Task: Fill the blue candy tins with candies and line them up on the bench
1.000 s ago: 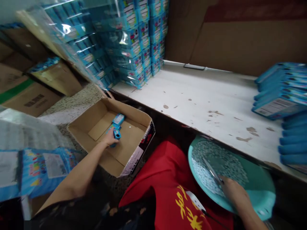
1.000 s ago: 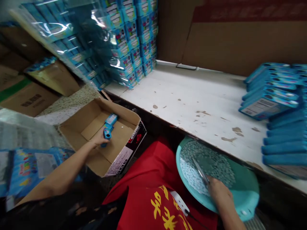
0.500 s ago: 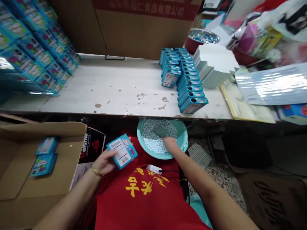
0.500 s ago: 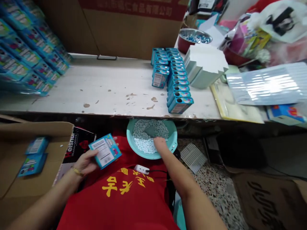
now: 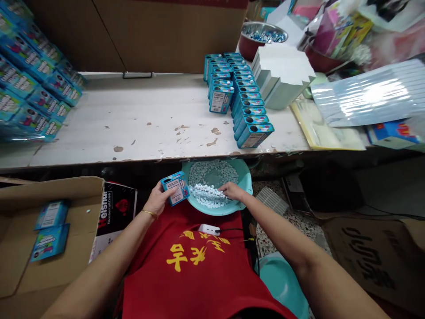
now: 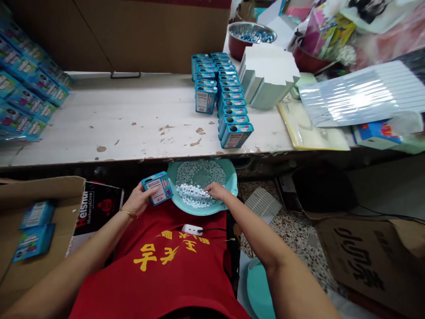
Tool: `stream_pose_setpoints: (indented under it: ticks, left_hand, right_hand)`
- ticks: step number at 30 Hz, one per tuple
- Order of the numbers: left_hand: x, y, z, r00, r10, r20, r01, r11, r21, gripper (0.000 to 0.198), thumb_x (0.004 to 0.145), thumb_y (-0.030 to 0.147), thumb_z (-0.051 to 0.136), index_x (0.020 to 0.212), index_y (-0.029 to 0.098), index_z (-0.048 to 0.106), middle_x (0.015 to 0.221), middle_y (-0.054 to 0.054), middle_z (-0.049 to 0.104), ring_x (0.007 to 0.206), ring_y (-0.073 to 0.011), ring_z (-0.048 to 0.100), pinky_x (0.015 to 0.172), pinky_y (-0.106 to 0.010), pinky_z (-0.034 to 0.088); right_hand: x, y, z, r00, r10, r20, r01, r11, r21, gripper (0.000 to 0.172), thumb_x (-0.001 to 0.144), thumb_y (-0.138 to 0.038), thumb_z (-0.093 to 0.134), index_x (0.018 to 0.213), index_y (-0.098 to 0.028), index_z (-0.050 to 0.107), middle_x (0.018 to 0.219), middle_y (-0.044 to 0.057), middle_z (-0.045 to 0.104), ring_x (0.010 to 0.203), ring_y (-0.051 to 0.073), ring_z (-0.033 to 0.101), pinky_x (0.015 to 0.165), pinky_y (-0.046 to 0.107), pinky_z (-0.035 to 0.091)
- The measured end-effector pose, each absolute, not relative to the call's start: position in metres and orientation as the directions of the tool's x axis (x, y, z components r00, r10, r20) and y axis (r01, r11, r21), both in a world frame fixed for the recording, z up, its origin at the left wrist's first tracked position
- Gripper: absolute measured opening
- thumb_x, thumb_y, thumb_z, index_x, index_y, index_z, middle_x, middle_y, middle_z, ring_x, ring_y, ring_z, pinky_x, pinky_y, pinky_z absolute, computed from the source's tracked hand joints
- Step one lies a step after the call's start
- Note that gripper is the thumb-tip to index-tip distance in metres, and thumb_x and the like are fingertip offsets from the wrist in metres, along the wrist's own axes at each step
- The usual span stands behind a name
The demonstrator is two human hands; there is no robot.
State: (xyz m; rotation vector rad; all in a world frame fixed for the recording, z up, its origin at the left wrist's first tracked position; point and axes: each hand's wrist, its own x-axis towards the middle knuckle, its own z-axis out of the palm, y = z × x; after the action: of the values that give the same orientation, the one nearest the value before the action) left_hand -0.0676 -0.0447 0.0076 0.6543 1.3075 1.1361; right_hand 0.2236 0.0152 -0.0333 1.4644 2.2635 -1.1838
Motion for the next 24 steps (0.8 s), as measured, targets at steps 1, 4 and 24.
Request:
stream_pose_setpoints:
  ticks: [1,4,24]
  left_hand:
    - [-0.068,-0.041,0.008,-0.117,0.924,-0.363,-0.213,0.334,0.918,0.044,0.057,0.027,0.072,0.095,0.016,0.053,0.095,-0.005,0.064,0.086,-0.0189,0.061,0.082,-0.039,0.049]
    - [-0.064,-0.03,0.008,-0.073,0.967,-0.243,0.004,0.243,0.97,0.047,0.058,0.03,0.071,0.1,0.016,0.054,0.094,-0.005,0.063,0.086,-0.0185,0.06,0.082,-0.036,0.047]
    - [-0.006,-0.002,-0.002,0.271,0.956,0.112,0.527,-0.244,0.814,0.046,0.066,0.014,0.053,0.112,0.017,0.05,0.107,-0.006,0.053,0.101,-0.0192,0.051,0.091,-0.03,0.039]
  right_hand:
    - [0.228,0.016,-0.025,-0.492,0.684,-0.539,0.821,0.157,-0.55,0.041,0.07,-0.008,0.041,0.102,-0.015,0.065,0.09,0.001,0.068,0.081,0.013,0.059,0.069,0.018,0.043]
    - [0.239,0.021,0.006,-0.491,0.702,-0.516,0.742,0.027,-0.67,0.041,0.067,-0.008,0.041,0.099,-0.013,0.067,0.079,0.0,0.068,0.068,0.012,0.057,0.061,0.018,0.042]
    - [0.193,0.06,0.144,-0.515,0.71,-0.48,0.854,0.379,-0.357,0.025,0.068,-0.013,0.053,0.085,-0.016,0.071,0.057,-0.001,0.062,0.054,0.008,0.052,0.058,0.018,0.038]
